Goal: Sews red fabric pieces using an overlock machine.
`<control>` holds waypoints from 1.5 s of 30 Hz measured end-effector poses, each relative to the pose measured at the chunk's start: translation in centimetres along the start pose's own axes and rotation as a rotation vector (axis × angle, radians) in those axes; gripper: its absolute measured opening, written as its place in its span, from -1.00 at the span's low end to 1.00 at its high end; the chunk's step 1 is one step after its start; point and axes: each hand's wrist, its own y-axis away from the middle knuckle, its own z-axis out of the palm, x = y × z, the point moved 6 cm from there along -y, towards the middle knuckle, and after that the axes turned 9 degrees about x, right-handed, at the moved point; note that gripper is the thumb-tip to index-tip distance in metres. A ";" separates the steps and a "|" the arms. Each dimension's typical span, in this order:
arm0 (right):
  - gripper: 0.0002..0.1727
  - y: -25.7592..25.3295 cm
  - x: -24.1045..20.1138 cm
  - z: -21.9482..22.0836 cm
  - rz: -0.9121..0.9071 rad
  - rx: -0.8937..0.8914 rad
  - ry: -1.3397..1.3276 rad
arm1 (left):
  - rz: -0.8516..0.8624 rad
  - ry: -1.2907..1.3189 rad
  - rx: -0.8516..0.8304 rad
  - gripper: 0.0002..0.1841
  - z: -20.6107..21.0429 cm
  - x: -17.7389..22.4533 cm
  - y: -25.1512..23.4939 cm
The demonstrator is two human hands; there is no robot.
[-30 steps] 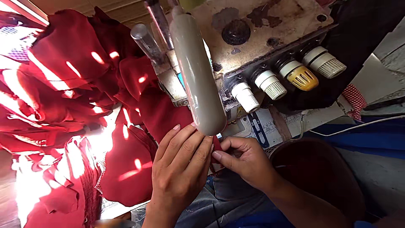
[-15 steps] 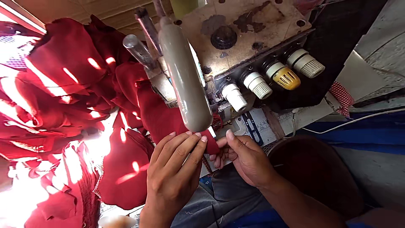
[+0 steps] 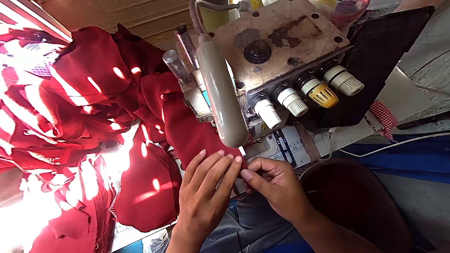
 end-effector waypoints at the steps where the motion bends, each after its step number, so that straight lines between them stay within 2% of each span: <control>1: -0.84 0.0 0.1 0.0 0.016 -0.014 -0.016 | 0.009 0.006 0.002 -0.76 -0.2 0.0 0.0; 7: -0.82 -1.4 0.0 0.1 0.012 -0.005 0.021 | 0.005 0.049 -0.054 -0.73 -0.7 -0.9 -0.3; 14: -0.46 -3.9 -1.1 0.0 -0.030 0.105 0.416 | -0.049 0.160 -0.123 -0.66 -0.7 -3.8 -1.7; 19: -0.44 -3.8 -1.3 -0.2 -0.117 0.157 0.561 | -0.119 0.161 -0.139 -0.63 -0.5 -5.6 -3.0; 21: -0.47 -3.4 -1.1 -0.2 -0.227 0.124 0.530 | -0.148 0.147 -0.132 -0.62 -0.4 -6.1 -3.3; 24: -0.48 -2.6 0.6 -0.2 -0.360 -0.043 0.433 | -0.177 0.117 -0.107 -0.65 -0.4 -6.7 -3.9; 27: -0.52 -1.8 2.2 -0.1 -0.460 -0.168 0.464 | -0.188 0.074 -0.076 -0.67 -0.3 -6.9 -4.5; 32: -0.57 -2.3 2.4 0.2 -0.420 -0.210 0.461 | -0.233 0.064 -0.071 -0.73 -1.7 -9.0 -4.9; 34: -0.56 -2.4 2.5 0.1 -0.400 -0.207 0.451 | -0.339 0.164 -0.006 -0.69 -3.7 -12.7 -5.1; 37: -0.55 -2.5 2.4 0.0 -0.398 -0.197 0.427 | -0.745 0.305 0.237 -0.67 -4.6 -19.5 -4.8; 38: -0.55 -2.5 2.4 -0.1 -0.398 -0.194 0.416 | -0.870 0.324 0.226 -0.66 -4.0 -20.3 -4.8; 40: -0.55 -2.4 2.4 -0.1 -0.395 -0.192 0.399 | -1.042 0.353 0.088 -0.66 -1.9 -19.5 -5.1; 42: -0.55 -2.4 2.3 -0.2 -0.398 -0.188 0.387 | -1.109 0.310 0.004 -0.75 -0.1 -18.4 -5.3; 45: -0.55 -2.4 2.4 -0.2 -0.398 -0.186 0.383 | -1.030 0.266 0.087 -0.77 -0.4 -19.0 -5.0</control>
